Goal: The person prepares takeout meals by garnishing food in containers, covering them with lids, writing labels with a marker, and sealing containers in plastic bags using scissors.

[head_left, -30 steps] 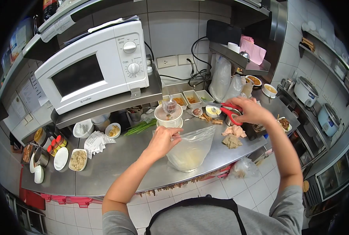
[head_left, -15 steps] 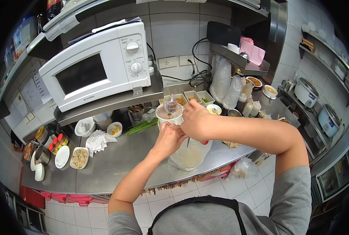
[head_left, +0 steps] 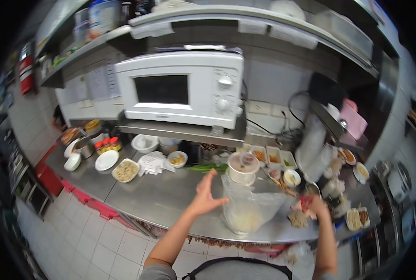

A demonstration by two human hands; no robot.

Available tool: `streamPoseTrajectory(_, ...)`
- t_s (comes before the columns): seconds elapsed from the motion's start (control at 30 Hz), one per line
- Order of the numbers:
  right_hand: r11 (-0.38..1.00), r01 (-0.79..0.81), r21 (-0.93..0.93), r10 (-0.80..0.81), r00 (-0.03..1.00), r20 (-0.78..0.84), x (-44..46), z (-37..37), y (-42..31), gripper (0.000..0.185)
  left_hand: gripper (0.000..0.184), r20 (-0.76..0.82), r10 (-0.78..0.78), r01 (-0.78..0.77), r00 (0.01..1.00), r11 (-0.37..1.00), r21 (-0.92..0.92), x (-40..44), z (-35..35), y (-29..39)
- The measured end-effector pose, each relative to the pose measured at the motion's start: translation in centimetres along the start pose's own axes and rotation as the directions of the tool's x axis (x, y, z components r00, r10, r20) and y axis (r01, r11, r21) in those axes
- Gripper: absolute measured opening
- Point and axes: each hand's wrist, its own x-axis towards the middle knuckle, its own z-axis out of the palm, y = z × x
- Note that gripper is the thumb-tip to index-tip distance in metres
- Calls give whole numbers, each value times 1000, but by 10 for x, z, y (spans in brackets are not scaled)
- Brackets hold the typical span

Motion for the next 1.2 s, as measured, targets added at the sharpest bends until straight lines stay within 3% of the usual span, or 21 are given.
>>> streamPoseTrajectory(0.03,982,-180,-48,171,974,-148,-6,35,3,23,106,7,-12,13,1000,986,-165,-7,12,-10)
streamPoseTrajectory(0.07,938,-325,-123,300,936,-186,2,70,28,32,106,22,-15,21,1000,944,-329,-11,25,-17)
streamPoseTrajectory(0.1,946,-278,-167,291,955,60,5,76,28,48,104,27,-10,20,1000,922,-387,-13,34,-27)
streamPoseTrajectory(0.13,952,-228,-205,283,911,299,8,83,28,65,102,37,-1,17,999,895,-445,-12,42,-36)
streamPoseTrajectory(0.2,991,27,-132,-8,990,142,7,106,27,84,96,86,-1,43,996,875,-483,-4,48,-32)
streamPoseTrajectory(0.23,975,148,165,-172,975,140,7,98,-1,87,92,124,-17,74,992,883,-463,-1,48,-22)
streamPoseTrajectory(0.27,861,247,445,-321,942,98,-2,78,-46,91,87,165,-36,106,986,890,-443,2,47,-14)
streamPoseTrajectory(0.3,661,312,683,-443,897,19,-8,68,-82,96,59,299,-117,242,947,872,-425,5,47,-10)
streamPoseTrajectory(0.4,419,239,876,-400,915,-57,-17,81,-142,79,31,306,18,118,952,899,-421,14,68,-33)
streamPoseTrajectory(0.5,248,-32,968,-199,977,83,3,128,-142,60,11,146,122,-23,982,838,-545,16,79,-8)
streamPoseTrajectory(0.53,197,7,980,-178,984,29,6,133,-145,55,7,98,114,-31,989,793,-608,16,80,5)
streamPoseTrajectory(0.6,94,89,992,-124,989,-77,8,141,-152,45,26,110,-38,110,993,624,-774,16,80,25)
streamPoseTrajectory(0.7,-307,-57,950,-148,989,12,0,117,-175,34,21,84,-253,184,964,402,-897,17,103,6)
streamPoseTrajectory(0.8,-458,-92,884,-217,976,-10,20,157,-136,27,15,75,-415,157,907,169,-973,12,123,5)
streamPoseTrajectory(0.9,-709,-317,630,-527,832,-173,31,165,-126,23,19,68,-331,96,941,68,-993,8,150,-56)
streamPoseTrajectory(0.97,-695,-324,642,-547,817,-179,32,170,-119,28,23,102,-347,147,932,105,-983,7,149,-57)
streamPoseTrajectory(1.0,-688,-328,647,-558,809,-183,32,172,-117,30,25,25,-347,120,937,255,-959,7,150,-57)
streamPoseTrajectory(1.03,-564,-192,803,-447,889,-101,25,161,-129,32,27,-52,-345,97,937,400,-911,8,147,-48)
streamPoseTrajectory(1.1,-170,3,985,-145,989,-28,0,128,-159,37,33,-351,-165,-83,922,800,-595,11,137,-7)
streamPoseTrajectory(1.17,274,136,952,-243,968,-69,-6,132,-148,39,35,-206,11,-105,978,888,-447,-4,138,-19)
streamPoseTrajectory(1.2,473,215,854,-300,951,-73,-6,134,-144,40,36,-102,-24,-24,995,898,-439,-8,137,-25)
